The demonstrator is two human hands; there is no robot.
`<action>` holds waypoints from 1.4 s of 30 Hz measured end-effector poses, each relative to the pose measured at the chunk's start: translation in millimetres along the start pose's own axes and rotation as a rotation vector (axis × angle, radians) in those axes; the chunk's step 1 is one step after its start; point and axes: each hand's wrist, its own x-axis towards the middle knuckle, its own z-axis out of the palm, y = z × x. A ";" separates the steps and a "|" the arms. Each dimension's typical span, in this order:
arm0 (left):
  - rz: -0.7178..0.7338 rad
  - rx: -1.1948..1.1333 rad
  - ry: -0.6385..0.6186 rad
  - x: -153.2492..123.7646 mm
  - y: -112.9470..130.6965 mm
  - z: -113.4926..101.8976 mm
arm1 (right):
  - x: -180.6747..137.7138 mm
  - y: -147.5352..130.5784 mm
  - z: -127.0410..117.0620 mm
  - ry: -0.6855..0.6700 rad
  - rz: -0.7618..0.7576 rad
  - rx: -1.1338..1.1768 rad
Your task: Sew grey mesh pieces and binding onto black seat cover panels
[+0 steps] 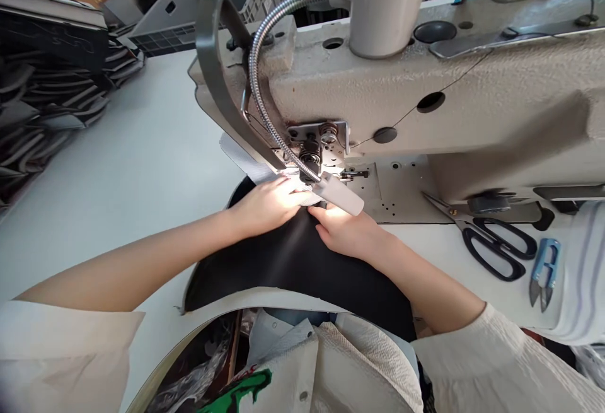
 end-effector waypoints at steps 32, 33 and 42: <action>0.089 -0.210 0.669 11.2 -29.1 62.7 | 8.7 -4.0 32.4 0.546 -0.397 -0.303; 0.104 -0.209 0.668 10.5 -30.8 61.1 | 8.9 -4.2 32.2 0.562 -0.397 -0.300; 0.254 -0.123 0.657 5.1 -41.9 57.9 | 11.8 -9.4 37.1 0.651 -0.406 -0.339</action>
